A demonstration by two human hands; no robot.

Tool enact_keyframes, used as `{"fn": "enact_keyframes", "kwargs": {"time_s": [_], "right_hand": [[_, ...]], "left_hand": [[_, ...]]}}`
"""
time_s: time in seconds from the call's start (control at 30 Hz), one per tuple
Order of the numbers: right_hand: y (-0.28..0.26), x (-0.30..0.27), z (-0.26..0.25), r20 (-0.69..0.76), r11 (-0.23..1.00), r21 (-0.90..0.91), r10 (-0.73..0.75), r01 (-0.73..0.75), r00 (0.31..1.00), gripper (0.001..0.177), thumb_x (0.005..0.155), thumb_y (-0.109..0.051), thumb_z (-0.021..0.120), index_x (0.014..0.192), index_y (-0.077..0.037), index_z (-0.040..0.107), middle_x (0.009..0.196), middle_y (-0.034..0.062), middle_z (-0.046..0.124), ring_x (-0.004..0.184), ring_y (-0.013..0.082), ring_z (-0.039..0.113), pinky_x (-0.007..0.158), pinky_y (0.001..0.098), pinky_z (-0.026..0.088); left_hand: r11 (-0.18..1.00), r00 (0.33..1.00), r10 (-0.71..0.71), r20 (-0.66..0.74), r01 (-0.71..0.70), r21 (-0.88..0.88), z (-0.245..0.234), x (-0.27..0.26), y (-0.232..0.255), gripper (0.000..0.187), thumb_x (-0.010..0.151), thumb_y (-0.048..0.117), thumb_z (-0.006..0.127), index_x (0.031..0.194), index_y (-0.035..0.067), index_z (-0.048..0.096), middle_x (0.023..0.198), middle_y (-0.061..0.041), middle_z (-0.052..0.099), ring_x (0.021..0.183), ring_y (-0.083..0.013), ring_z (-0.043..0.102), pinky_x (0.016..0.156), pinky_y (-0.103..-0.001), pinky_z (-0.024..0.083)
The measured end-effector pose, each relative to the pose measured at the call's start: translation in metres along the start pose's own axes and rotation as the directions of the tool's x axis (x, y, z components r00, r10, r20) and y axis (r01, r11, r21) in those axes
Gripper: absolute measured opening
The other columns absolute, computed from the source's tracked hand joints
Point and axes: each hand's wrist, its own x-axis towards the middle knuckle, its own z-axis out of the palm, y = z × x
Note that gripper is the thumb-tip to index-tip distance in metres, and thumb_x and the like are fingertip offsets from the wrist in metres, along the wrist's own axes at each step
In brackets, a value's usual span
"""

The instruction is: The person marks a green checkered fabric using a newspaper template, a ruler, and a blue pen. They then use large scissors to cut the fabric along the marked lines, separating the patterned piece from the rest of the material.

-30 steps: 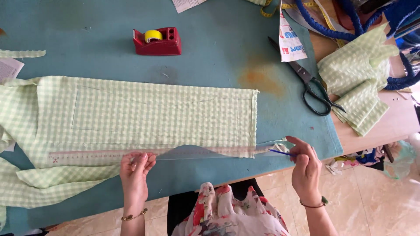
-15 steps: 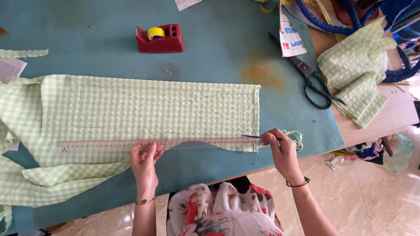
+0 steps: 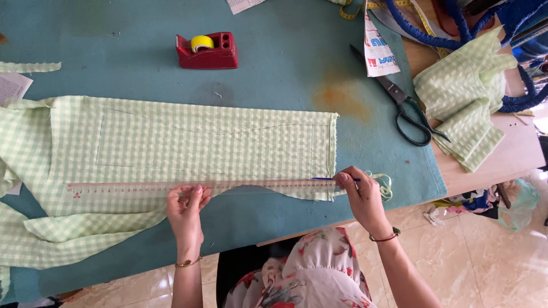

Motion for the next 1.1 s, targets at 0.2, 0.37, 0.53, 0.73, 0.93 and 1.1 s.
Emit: {"fn": "enact_keyframes", "kwargs": {"time_s": [0.2,0.37,0.53,0.73,0.93,1.1], "right_hand": [[-0.002,0.003,-0.002,0.030,1.000,-0.002,0.010,-0.010,0.999,0.027,0.106,-0.020,0.054,0.095,0.000,0.069,0.082,0.0094,0.072,0.075,0.0180,0.071,0.071,0.0310,0.056],[0.000,0.004,-0.002,0.045,1.000,-0.026,-0.010,0.012,0.999,0.026,0.106,-0.018,0.054,0.095,0.000,0.069,0.083,0.0108,0.073,0.075,0.0214,0.072,0.071,0.0328,0.056],[0.004,0.005,0.000,0.070,1.000,-0.015,-0.001,0.002,0.998,0.026,0.105,-0.018,0.054,0.095,0.000,0.069,0.085,0.0116,0.073,0.076,0.0237,0.072,0.071,0.0342,0.056],[0.005,0.003,-0.015,0.079,0.996,-0.076,-0.048,0.054,0.996,0.023,0.103,-0.018,0.056,0.096,-0.001,0.069,0.089,0.0112,0.074,0.083,0.0281,0.069,0.076,0.0368,0.054],[0.008,0.004,-0.034,0.077,0.969,-0.218,-0.104,0.119,0.992,0.020,0.102,-0.016,0.057,0.092,-0.003,0.068,0.090,0.0097,0.075,0.084,0.0320,0.067,0.080,0.0398,0.050],[-0.036,0.021,-0.013,0.179,0.897,-0.304,-0.276,0.320,0.944,0.019,0.094,-0.021,0.067,0.085,-0.004,0.065,0.078,0.0096,0.067,0.075,0.0317,0.062,0.075,0.0410,0.047]], "left_hand": [[0.999,0.999,0.009,0.032,-0.010,0.031,-0.005,0.003,0.009,0.026,0.095,0.009,0.073,0.109,0.003,0.052,0.095,-0.014,0.071,0.086,-0.0195,0.074,0.077,-0.034,0.063],[1.000,0.999,0.026,0.035,-0.026,0.008,-0.005,0.008,0.006,0.027,0.095,0.009,0.074,0.108,0.003,0.051,0.096,-0.013,0.071,0.084,-0.0182,0.072,0.076,-0.033,0.061],[0.999,0.998,0.045,0.035,-0.046,0.024,-0.002,0.009,0.007,0.026,0.096,0.009,0.073,0.109,0.003,0.052,0.096,-0.014,0.070,0.084,-0.0181,0.072,0.075,-0.032,0.061],[0.998,0.998,0.051,0.024,-0.051,0.027,0.001,0.008,0.009,0.025,0.096,0.007,0.072,0.109,0.002,0.051,0.096,-0.013,0.070,0.084,-0.0183,0.073,0.076,-0.032,0.061],[0.997,0.998,0.056,0.004,-0.056,0.049,0.003,0.006,0.011,0.025,0.096,0.007,0.072,0.109,0.002,0.052,0.097,-0.013,0.069,0.086,-0.0190,0.074,0.076,-0.032,0.062],[0.996,0.999,0.053,0.008,-0.053,0.076,0.002,0.009,0.009,0.024,0.096,0.009,0.073,0.109,0.001,0.053,0.097,-0.013,0.071,0.086,-0.0188,0.074,0.075,-0.032,0.062]]}}
